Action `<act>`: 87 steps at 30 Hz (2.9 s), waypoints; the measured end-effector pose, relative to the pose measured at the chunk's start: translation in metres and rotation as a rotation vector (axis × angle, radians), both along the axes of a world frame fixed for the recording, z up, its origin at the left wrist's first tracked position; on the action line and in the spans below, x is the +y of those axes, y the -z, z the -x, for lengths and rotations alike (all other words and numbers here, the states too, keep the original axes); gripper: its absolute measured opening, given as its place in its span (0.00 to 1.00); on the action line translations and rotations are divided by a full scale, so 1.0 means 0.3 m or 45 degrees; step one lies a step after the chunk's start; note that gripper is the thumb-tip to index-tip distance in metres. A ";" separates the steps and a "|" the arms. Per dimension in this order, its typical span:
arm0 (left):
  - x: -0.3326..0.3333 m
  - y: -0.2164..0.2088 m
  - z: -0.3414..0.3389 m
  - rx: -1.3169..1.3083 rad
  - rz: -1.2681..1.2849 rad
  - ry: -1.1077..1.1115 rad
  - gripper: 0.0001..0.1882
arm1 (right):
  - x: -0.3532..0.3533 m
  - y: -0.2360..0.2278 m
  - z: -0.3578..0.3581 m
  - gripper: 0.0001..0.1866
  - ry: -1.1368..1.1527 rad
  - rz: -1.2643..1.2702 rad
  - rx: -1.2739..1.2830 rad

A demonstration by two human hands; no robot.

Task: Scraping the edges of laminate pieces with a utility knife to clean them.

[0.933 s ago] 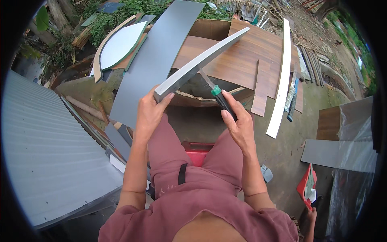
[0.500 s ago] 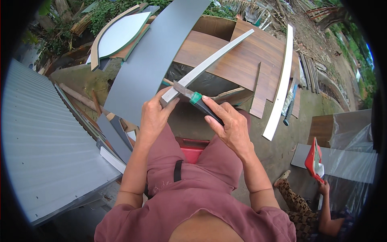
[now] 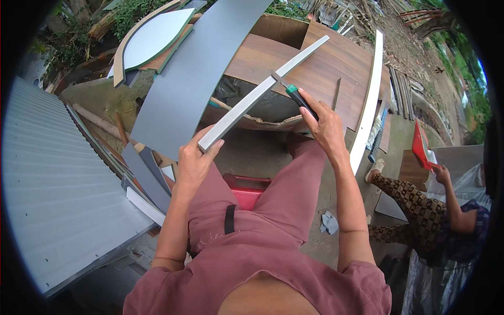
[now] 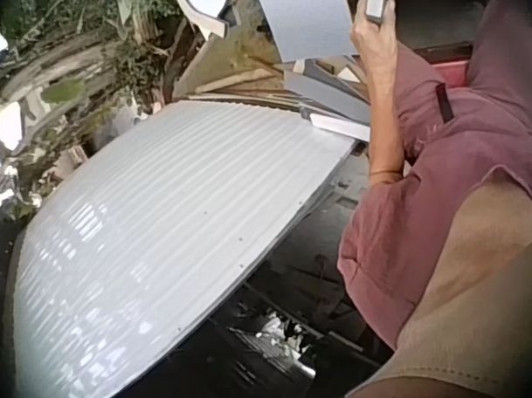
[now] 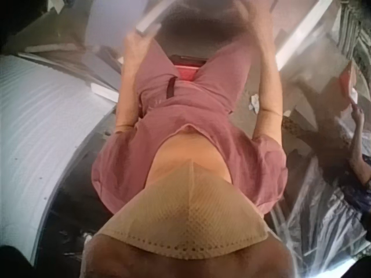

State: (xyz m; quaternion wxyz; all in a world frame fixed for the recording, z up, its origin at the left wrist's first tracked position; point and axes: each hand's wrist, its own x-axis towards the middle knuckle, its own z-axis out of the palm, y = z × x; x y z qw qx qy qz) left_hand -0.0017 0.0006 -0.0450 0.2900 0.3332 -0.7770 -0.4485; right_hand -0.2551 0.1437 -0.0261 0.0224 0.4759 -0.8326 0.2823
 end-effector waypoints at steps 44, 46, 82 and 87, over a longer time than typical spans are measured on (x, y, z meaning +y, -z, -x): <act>-0.090 -0.028 -0.303 -0.223 -0.168 -0.294 0.15 | -0.158 0.207 0.632 0.22 0.238 -0.106 0.056; -0.093 -0.027 -0.312 -0.228 -0.188 -0.287 0.16 | -0.152 0.203 0.666 0.22 0.357 -0.170 0.003; 0.114 -0.114 -0.232 0.627 -1.568 -0.468 0.15 | 0.008 0.317 -0.600 0.39 -0.982 0.589 -0.770; 0.115 -0.127 -0.214 0.694 -1.606 -0.528 0.13 | -0.018 0.348 -0.455 0.35 -0.493 0.448 -0.940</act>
